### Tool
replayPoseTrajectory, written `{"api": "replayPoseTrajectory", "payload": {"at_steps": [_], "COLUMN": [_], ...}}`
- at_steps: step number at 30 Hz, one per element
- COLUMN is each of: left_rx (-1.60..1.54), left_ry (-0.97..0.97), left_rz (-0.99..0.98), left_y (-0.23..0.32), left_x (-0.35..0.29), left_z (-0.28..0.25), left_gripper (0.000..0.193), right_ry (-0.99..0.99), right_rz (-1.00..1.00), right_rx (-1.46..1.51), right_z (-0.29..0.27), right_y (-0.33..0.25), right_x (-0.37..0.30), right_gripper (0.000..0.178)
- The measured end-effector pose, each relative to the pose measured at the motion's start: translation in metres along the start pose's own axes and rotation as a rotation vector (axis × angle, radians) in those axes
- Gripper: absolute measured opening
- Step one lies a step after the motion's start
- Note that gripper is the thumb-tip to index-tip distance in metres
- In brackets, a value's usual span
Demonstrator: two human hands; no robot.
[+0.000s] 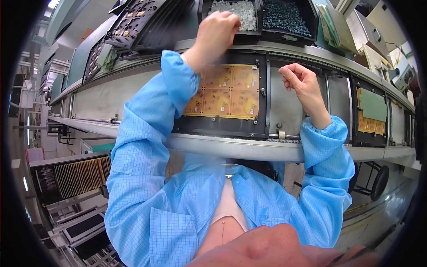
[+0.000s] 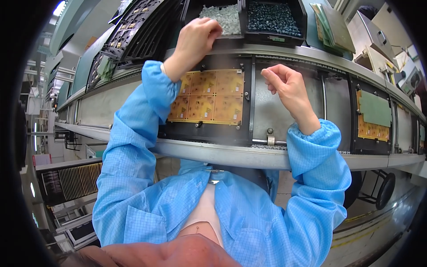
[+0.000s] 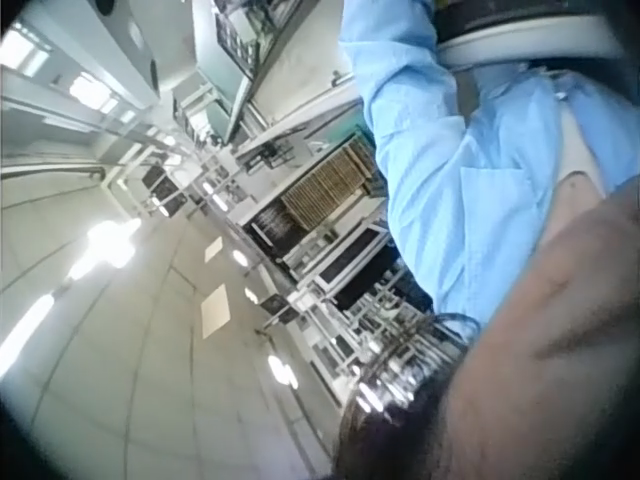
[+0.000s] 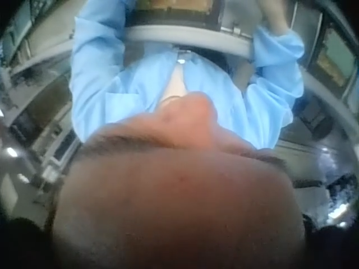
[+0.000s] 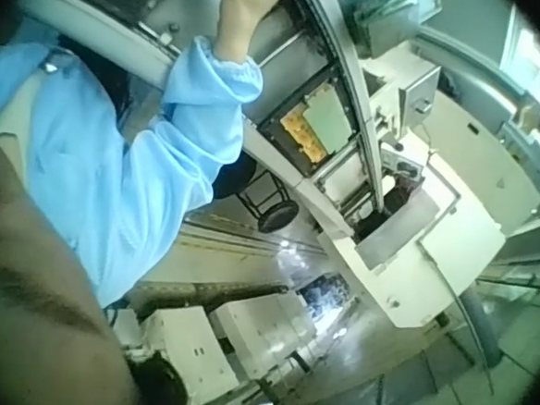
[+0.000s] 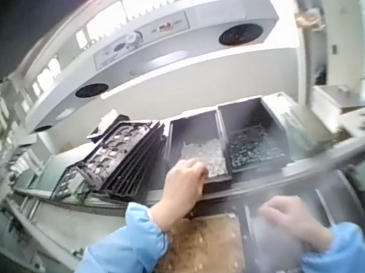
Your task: The person assembles electronic components onto a printed circuit board by hand, taking components from a plastic tray and placing them onto the board.
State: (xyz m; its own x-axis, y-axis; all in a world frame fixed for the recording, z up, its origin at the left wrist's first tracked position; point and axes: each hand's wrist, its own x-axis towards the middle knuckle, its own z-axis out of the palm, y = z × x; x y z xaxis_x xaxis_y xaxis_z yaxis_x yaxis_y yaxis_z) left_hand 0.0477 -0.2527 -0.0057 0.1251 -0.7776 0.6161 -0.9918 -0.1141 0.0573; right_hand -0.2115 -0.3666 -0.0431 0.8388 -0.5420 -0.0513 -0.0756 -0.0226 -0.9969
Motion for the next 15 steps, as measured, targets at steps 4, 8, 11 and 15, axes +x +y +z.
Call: {"api": "replayPoseTrajectory", "payload": {"at_steps": [4,8,11,15], "left_rx": [0.026,-0.018,-0.070,-0.146], "left_ry": [-0.205,-0.407,-0.338,-0.432], "left_rz": [0.016,0.002,0.206,0.176], "left_y": [-0.021,-0.030,-0.041,-0.041], "left_x": [0.020,0.031,0.034,0.038], "left_z": [0.012,0.014,0.010,0.005], "left_gripper": [0.009,0.006,0.006,0.007], "right_ry": [-0.059,-0.094,-0.109,-0.148], "right_rz": [0.043,0.120,0.169,0.152], "right_rx": [0.142,0.263,0.339,0.338], "right_z": [-0.001,0.002,0.002,0.002], "right_y": [0.005,0.001,0.001,0.004], "right_x": [0.002,0.002,0.004,0.007], "right_gripper": [0.023,0.027,0.026,0.025]}}
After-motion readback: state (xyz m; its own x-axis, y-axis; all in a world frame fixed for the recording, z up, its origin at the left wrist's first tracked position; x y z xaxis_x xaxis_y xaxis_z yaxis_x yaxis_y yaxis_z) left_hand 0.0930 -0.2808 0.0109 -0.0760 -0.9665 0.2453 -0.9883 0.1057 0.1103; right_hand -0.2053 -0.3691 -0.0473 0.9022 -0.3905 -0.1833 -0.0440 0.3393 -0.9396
